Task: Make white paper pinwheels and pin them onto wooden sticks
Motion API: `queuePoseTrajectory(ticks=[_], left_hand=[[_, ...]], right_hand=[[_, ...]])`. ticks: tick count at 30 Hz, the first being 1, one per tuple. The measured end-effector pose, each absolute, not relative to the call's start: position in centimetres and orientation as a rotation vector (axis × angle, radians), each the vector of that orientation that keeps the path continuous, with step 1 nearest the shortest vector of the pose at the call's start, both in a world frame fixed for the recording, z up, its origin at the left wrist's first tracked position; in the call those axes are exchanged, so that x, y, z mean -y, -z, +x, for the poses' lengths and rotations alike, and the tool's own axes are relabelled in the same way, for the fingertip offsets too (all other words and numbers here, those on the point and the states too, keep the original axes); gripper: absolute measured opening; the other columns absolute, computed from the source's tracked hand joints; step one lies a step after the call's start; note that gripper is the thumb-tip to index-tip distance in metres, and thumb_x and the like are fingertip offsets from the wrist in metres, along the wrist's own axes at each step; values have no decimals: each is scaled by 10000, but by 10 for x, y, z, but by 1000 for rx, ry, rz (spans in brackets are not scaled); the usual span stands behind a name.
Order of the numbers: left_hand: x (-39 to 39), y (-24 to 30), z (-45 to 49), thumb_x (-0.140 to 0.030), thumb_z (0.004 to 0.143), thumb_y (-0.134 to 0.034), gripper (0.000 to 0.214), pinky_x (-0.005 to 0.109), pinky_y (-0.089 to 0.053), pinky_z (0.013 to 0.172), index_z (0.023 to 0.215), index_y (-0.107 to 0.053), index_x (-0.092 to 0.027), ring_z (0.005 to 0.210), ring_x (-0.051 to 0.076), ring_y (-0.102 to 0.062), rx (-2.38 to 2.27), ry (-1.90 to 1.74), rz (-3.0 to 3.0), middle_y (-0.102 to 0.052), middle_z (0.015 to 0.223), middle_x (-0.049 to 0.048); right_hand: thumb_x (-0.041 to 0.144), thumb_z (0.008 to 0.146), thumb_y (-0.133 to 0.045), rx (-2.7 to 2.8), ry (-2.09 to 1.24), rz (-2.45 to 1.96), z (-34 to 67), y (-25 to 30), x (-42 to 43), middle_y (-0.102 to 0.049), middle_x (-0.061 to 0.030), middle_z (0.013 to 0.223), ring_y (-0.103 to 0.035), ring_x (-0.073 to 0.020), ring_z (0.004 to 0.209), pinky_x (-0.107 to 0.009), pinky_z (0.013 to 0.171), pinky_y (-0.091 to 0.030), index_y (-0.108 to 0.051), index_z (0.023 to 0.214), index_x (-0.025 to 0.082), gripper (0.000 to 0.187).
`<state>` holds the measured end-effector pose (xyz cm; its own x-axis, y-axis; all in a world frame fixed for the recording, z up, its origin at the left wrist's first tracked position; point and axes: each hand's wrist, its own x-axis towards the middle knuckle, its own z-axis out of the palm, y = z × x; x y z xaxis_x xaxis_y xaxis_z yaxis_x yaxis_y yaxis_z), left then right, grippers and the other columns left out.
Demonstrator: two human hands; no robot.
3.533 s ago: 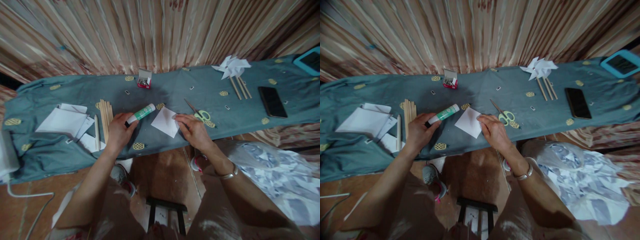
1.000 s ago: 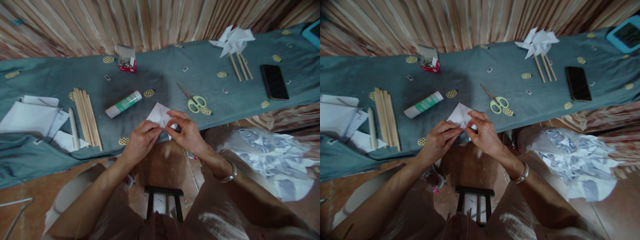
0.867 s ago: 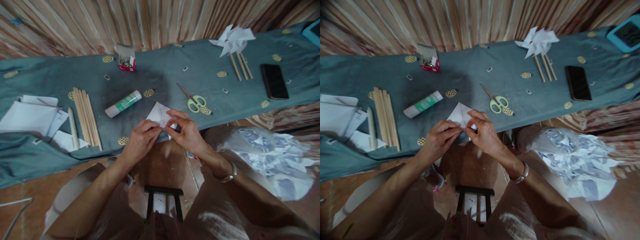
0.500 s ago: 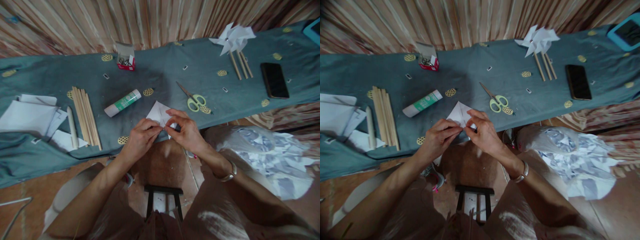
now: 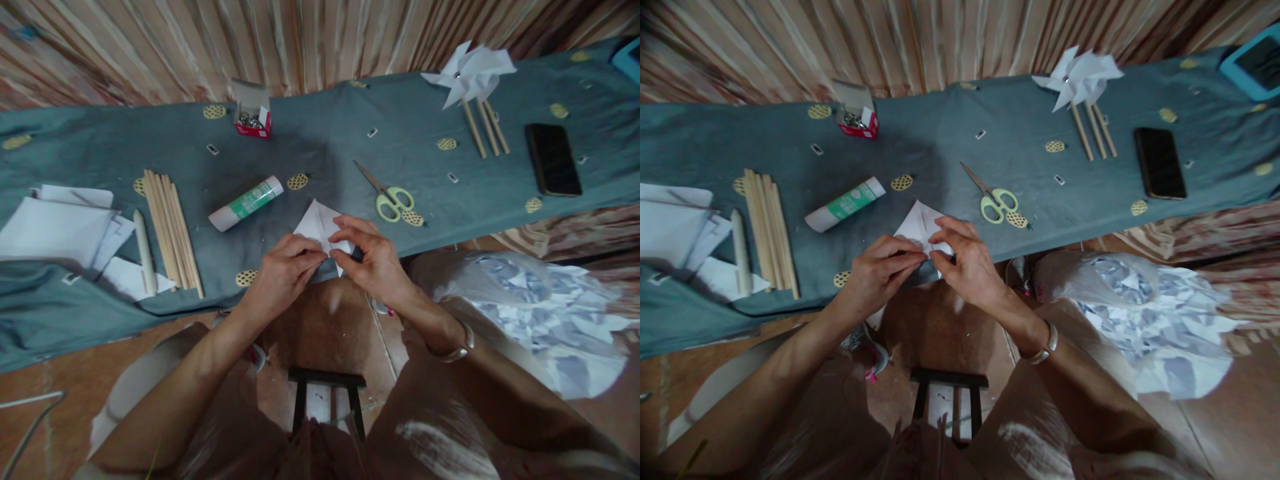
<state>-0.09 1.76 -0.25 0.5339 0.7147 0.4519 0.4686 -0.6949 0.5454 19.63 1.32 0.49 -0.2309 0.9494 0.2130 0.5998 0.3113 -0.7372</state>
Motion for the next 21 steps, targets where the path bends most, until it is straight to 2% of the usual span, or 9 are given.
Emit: queuePoseTrajectory(ticks=[4, 16, 21], left_hand=[[-17, 3, -1, -174, 939, -556, 165, 320, -549, 797, 975, -716, -175, 913, 178, -641, -1000, -933, 2420, -703, 965, 71], [-17, 3, 0, -161, 930, -570, 146, 313, -552, 786, 972, -710, -162, 907, 178, -639, -993, -958, 2429, -701, 964, 76], [-16, 3, 0, -164, 936, -559, 156, 325, -553, 798, 977, -709, -169, 912, 180, -636, -999, -947, 2418, -699, 963, 76]], right_hand=[[218, 846, -622, 1937, -686, -1369, 197, -3, -13, -641, -72, 1285, -570, -260, 1217, -487, 1056, -443, -703, 991, 247, 168], [202, 879, -575, 2012, -626, -1325, 197, -2, -12, -635, -93, 1293, -587, -259, 1166, -492, 1006, -485, -727, 1041, 224, 223], [205, 908, -507, 2071, -593, -1305, 197, 0, -10, -597, -88, 1334, -538, -277, 1228, -503, 1041, -466, -721, 1054, 232, 260]])
